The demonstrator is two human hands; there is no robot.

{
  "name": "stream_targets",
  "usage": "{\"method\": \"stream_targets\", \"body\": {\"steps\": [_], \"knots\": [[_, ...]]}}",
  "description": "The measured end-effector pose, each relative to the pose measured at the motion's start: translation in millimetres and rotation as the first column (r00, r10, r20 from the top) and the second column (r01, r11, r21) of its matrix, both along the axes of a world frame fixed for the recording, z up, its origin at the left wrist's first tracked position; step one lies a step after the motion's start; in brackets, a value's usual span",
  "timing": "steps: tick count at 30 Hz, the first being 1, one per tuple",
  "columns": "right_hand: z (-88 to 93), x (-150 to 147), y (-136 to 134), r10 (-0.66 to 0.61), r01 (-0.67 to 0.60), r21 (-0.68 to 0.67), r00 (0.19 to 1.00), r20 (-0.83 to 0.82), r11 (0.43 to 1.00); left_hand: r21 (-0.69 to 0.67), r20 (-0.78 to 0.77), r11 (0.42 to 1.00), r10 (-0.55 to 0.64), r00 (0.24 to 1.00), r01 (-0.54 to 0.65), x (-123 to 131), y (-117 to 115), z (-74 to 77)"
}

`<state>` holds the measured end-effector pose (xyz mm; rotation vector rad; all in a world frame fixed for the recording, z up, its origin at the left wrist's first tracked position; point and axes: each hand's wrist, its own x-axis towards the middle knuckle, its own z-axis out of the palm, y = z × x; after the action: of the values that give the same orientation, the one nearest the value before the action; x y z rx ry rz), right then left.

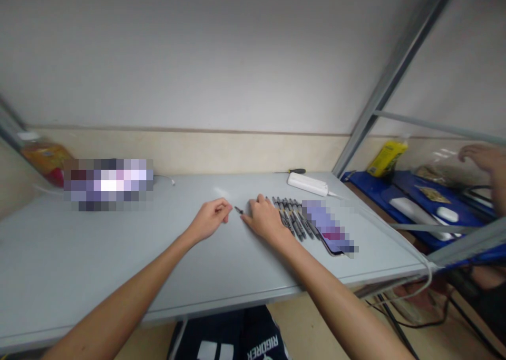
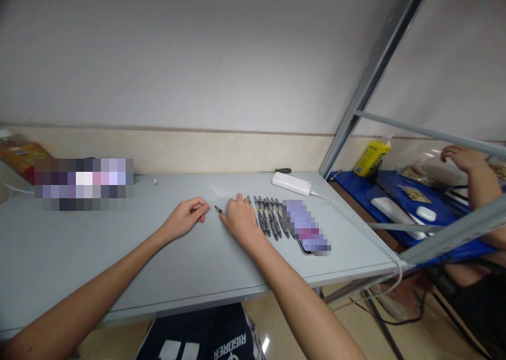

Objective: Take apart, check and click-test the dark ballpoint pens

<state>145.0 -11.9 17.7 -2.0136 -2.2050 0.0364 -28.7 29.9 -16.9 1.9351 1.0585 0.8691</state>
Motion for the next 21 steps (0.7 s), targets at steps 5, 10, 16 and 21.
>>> {"method": "stream_targets", "body": {"steps": [5,10,16,21], "knots": [[-2.4,0.5,2.3,-0.025,0.026,-0.014,0.999,0.025,1.000,0.001,-0.005,1.000,-0.002,1.000,0.002,0.4,-0.9,1.5],[-2.7,1.8,5.5,-0.042,0.043,-0.031,0.999,0.027,0.999,0.010,-0.016,1.000,-0.004,1.000,0.004,-0.5,-1.6,2.6],[-4.7,1.4,4.9,-0.061,0.061,-0.002,0.998,0.030,0.998,0.011,-0.021,1.000,-0.007,1.000,0.007,-0.5,-2.3,2.7],[-3.6,1.2,0.7,-0.104,0.104,0.008,0.993,0.057,0.995,-0.002,-0.011,1.000,-0.008,1.000,0.008,0.3,-3.1,2.9]]}}
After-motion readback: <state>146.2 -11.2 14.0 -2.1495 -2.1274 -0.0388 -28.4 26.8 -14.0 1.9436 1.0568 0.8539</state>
